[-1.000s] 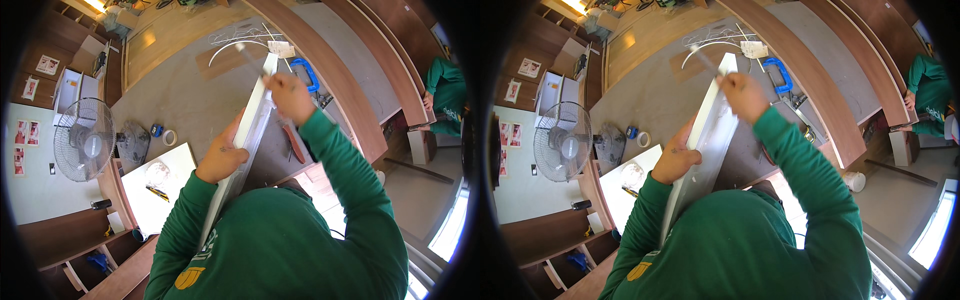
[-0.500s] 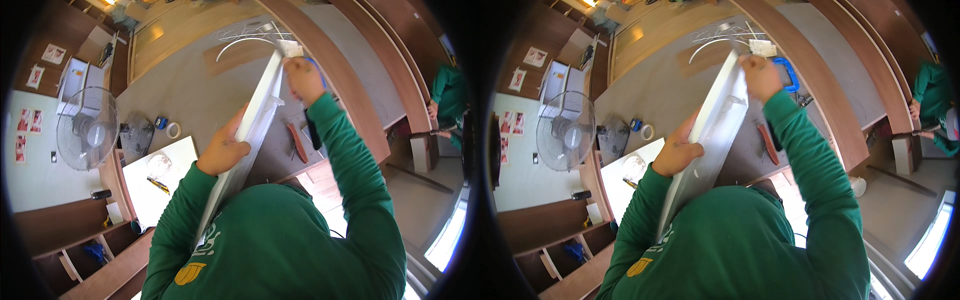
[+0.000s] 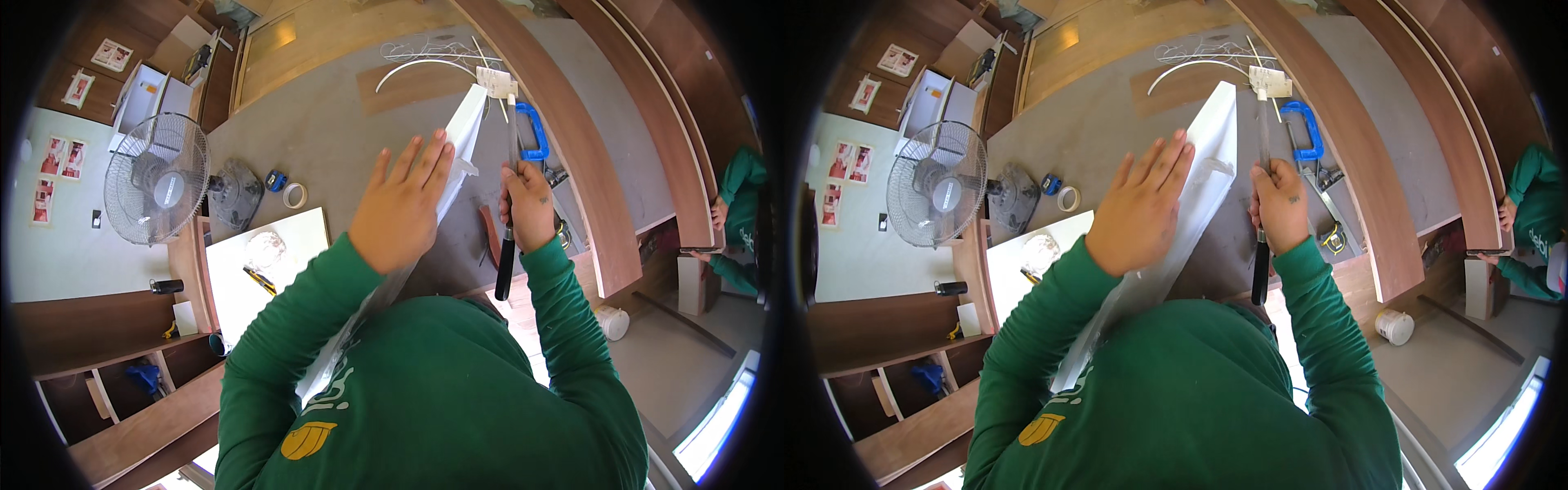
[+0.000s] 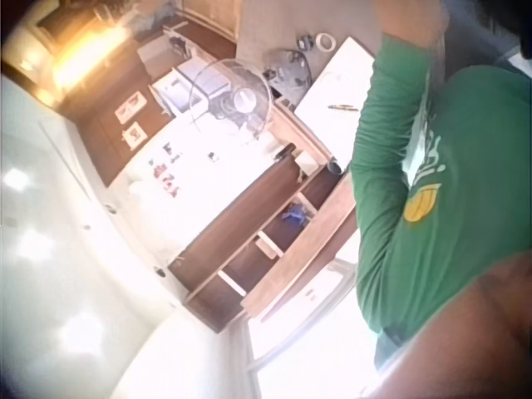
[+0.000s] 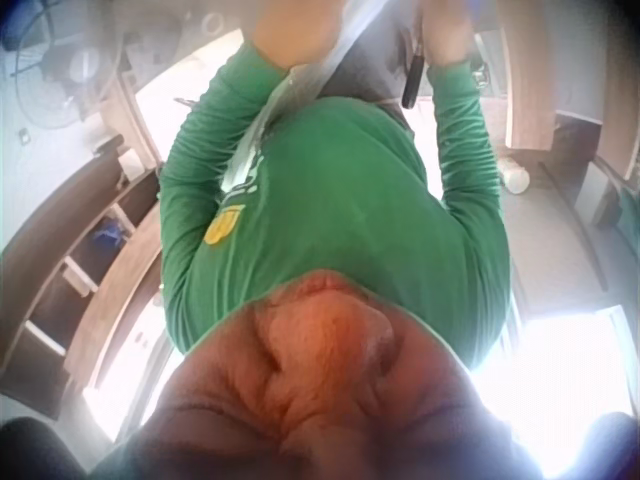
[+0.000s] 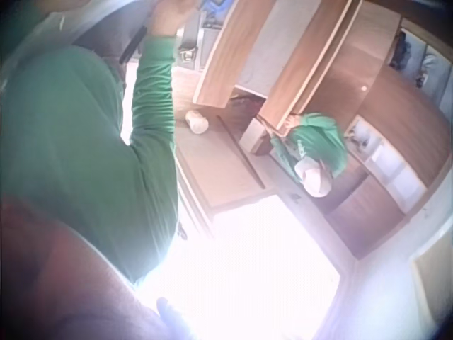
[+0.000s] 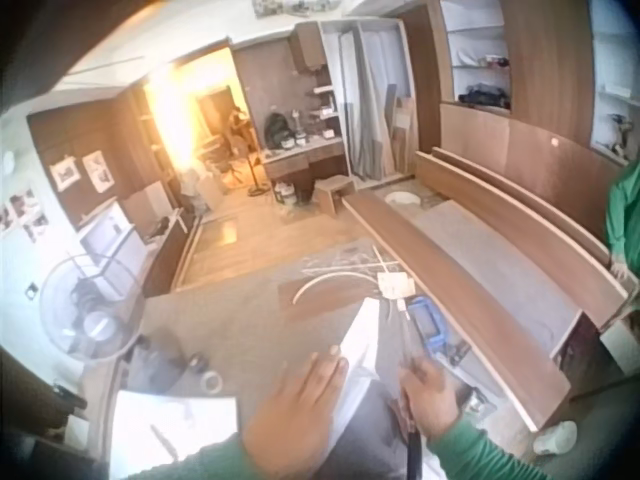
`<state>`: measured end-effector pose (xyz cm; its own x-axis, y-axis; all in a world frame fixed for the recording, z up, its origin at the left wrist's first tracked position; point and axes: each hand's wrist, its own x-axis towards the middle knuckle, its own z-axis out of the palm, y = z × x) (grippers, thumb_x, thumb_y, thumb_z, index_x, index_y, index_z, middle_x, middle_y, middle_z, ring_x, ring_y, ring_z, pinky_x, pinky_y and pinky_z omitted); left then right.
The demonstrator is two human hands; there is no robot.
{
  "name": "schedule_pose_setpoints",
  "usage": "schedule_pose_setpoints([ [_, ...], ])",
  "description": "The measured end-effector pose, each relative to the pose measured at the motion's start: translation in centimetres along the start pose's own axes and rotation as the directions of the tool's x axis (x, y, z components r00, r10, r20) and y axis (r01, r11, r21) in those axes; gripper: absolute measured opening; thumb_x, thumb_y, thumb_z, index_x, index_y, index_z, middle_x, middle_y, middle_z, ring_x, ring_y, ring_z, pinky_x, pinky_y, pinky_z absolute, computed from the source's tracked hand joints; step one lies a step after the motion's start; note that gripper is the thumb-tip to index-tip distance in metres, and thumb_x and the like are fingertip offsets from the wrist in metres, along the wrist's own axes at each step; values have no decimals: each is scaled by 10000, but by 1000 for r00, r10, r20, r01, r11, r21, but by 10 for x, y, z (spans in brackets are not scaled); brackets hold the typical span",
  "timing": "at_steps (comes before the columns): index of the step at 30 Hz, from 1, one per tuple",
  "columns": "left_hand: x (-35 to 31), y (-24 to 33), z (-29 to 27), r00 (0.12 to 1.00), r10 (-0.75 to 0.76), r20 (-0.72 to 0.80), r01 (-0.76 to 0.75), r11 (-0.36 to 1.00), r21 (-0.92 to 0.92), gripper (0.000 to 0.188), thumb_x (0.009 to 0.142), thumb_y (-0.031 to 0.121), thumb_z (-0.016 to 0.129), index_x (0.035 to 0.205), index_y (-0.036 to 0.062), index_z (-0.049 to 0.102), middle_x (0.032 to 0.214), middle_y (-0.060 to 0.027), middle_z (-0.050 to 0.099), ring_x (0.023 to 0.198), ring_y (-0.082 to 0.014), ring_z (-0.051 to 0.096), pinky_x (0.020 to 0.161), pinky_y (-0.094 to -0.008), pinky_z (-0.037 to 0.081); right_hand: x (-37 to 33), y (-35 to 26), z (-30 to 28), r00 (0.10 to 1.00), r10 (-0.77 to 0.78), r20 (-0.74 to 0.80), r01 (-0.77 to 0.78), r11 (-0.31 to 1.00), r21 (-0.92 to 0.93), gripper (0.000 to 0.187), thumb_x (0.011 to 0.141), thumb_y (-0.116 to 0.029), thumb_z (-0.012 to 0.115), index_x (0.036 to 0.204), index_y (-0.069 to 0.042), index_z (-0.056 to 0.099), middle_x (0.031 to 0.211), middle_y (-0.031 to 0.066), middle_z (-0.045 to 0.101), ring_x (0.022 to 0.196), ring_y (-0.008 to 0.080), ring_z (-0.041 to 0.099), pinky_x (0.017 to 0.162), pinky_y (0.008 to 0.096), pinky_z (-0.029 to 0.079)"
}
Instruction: The person uses a file to smooth the edges and corners of a white wooden board, turning the board over to reach different sides.
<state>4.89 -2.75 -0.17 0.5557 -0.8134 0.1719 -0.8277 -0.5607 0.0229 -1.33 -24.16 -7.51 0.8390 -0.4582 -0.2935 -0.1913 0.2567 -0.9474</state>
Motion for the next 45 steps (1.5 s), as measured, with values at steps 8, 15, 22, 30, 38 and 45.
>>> schedule_pose_setpoints([
  [8,95,-4,37,999,-24,-40,28,993,115,726,955,182,586,1595,17,287,1685,-177,239,1484,-406,364,1166,-616,335,-8,26,-42,999,40,-33,-37,994,103,136,1028,-159,585,1025,-25,605,693,-6,525,473,67,464,410,228,369],
  [15,115,-10,49,997,-67,-48,66,997,-40,704,972,190,581,1588,6,295,1672,-190,262,1419,-414,435,1145,-533,396,-12,26,-55,996,80,-38,-77,995,69,165,1037,-165,582,1045,-1,606,673,-5,522,470,68,463,415,228,369],
  [22,8,-1,7,997,-56,51,54,998,40,669,963,120,565,1569,-19,318,1639,-247,300,1356,-443,486,1127,-481,424,-16,11,-42,991,55,118,-64,995,78,280,1053,-180,565,1257,11,581,691,-4,535,485,71,476,425,228,376],
  [30,-133,17,-36,917,-387,93,397,864,-311,655,987,172,600,1550,-43,345,1461,-309,492,1191,-441,603,1009,-437,499,-16,-9,-3,941,32,336,5,994,-109,316,1088,-284,541,1245,-16,599,707,-12,531,532,56,488,466,221,384],
  [38,-222,28,-56,826,-506,247,562,770,-302,630,957,208,681,1487,-31,436,1214,-287,663,1042,-438,663,907,-471,534,-25,-21,43,904,-42,426,134,973,-190,380,1103,-388,476,986,-38,566,627,2,497,472,71,456,428,239,347],
  [45,-269,9,-75,809,-356,469,588,512,-626,816,843,-25,639,1591,36,319,1392,-276,590,1248,-416,613,1068,-428,472,-28,-11,65,954,-94,285,165,958,-235,351,1093,-364,513,901,-77,575,636,-26,474,461,47,396,410,230,322],
])
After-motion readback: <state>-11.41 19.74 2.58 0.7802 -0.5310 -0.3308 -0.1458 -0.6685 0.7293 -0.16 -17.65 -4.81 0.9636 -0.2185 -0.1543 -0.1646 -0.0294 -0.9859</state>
